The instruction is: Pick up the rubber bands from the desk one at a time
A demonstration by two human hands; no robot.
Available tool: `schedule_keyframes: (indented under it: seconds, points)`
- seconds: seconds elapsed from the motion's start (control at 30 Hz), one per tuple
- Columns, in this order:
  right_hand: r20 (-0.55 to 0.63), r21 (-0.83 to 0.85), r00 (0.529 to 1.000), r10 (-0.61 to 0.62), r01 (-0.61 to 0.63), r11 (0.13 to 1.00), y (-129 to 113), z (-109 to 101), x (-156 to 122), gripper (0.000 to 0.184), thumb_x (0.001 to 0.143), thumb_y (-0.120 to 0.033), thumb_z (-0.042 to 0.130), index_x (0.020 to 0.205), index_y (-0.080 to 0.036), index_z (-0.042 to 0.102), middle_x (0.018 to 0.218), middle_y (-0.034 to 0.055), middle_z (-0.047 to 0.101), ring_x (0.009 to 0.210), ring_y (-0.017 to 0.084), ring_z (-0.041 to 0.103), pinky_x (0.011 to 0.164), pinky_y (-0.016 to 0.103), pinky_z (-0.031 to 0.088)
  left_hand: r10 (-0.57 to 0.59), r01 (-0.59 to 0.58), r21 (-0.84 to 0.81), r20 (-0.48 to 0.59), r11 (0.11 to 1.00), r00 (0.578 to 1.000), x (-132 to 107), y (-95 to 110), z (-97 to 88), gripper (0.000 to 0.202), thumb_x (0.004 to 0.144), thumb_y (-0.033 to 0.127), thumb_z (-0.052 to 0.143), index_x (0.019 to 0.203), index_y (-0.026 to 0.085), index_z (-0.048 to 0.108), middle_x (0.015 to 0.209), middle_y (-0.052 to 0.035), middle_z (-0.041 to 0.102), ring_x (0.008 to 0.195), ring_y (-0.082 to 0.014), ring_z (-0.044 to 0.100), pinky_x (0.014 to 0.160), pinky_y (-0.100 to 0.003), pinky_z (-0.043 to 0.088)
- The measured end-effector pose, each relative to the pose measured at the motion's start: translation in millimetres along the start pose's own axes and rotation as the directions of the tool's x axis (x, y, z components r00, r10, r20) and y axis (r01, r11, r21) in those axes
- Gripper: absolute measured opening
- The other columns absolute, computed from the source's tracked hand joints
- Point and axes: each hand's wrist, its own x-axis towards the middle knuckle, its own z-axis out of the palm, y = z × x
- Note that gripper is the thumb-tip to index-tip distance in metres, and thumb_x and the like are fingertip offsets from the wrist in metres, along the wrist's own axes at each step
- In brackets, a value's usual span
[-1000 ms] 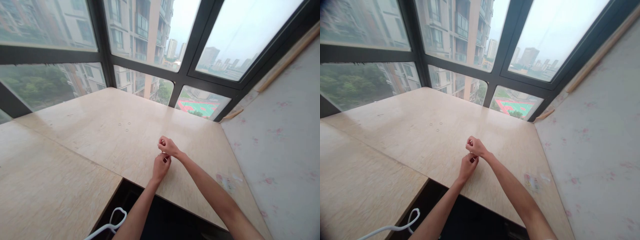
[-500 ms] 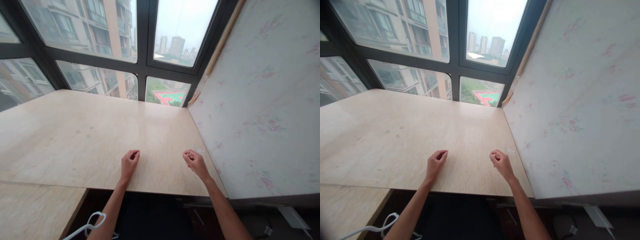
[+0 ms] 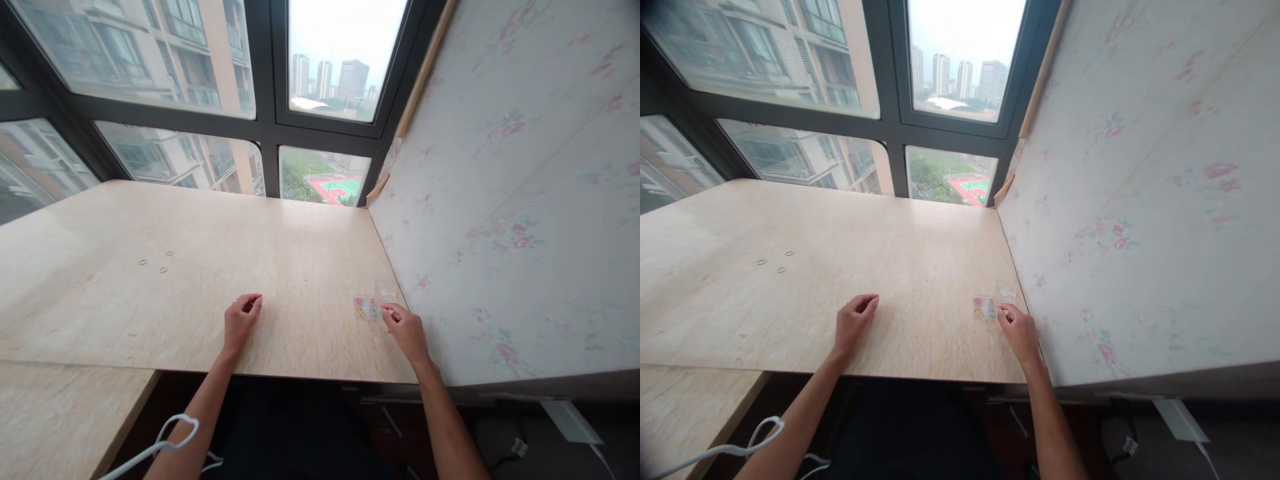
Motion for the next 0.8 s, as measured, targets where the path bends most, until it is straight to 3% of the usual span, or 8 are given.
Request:
schedule_keyframes:
  seconds: [0.13,0.27,0.4,0.57,0.67,0.8]
  points:
    - [-0.006,0.067,1.000,-0.028,0.029,0.997,6,-4,-15,0.037,0.086,-0.047,0.047,0.089,-0.018,0.070,0.047,-0.0042,0.048,0.044,0.014,0.049,0.048,0.023,0.039,0.060,-0.062,0.083,0.026,0.995,0.998,3,2,1.0,0.025,0.078,0.038,0.055,0.085,0.018,0.068,0.086,-0.0064,0.071,0.075,-0.0203,0.064,0.072,-0.034,0.052]
    - [0.038,0.080,0.993,-0.108,0.104,0.991,15,3,-38,0.037,0.088,-0.047,0.047,0.090,-0.019,0.071,0.050,-0.0023,0.054,0.046,0.014,0.052,0.049,0.024,0.043,0.129,-0.156,0.187,0.151,0.970,0.980,19,-1,-3.9,0.022,0.076,0.036,0.054,0.079,0.020,0.068,0.078,-0.0043,0.070,0.068,-0.0188,0.062,0.069,-0.032,0.050]
    - [0.145,0.114,0.975,-0.171,0.155,0.981,23,13,-53,0.037,0.088,-0.048,0.048,0.090,-0.020,0.071,0.066,0.0032,0.069,0.057,0.018,0.064,0.055,0.025,0.050,0.035,-0.067,0.175,0.179,0.982,0.983,50,-13,-21.7,0.025,0.075,0.038,0.054,0.079,0.019,0.069,0.071,-0.0028,0.069,0.056,-0.0159,0.059,0.055,-0.027,0.047]
    - [0.144,0.110,0.980,-0.140,0.125,0.986,28,16,-49,0.039,0.086,-0.054,0.048,0.085,-0.024,0.072,0.087,0.0055,0.075,0.079,0.024,0.071,0.067,0.028,0.056,-0.071,0.048,0.322,0.060,0.946,0.996,101,-38,-71.0,0.020,0.072,0.033,0.054,0.076,0.018,0.067,0.070,-0.0018,0.068,0.053,-0.0151,0.058,0.058,-0.026,0.045]
    - [0.139,0.069,0.978,-0.158,0.149,0.986,31,18,-46,0.040,0.083,-0.059,0.049,0.082,-0.027,0.073,0.085,0.0044,0.076,0.077,0.027,0.072,0.063,0.030,0.057,-0.096,0.117,0.434,-0.071,0.893,0.993,123,-52,-109.6,0.012,0.066,0.023,0.057,0.072,0.019,0.066,0.071,-0.0032,0.068,0.064,-0.0191,0.061,0.067,-0.029,0.045]
    - [0.132,0.036,0.972,-0.192,0.189,0.981,40,22,-46,0.039,0.078,-0.063,0.051,0.080,-0.031,0.073,0.078,0.0024,0.076,0.069,0.027,0.073,0.052,0.029,0.057,-0.140,0.224,0.461,-0.208,0.859,0.968,135,-65,-158.0,0.013,0.059,0.015,0.057,0.070,0.017,0.064,0.069,-0.0067,0.067,0.072,-0.0246,0.060,0.071,-0.034,0.043]
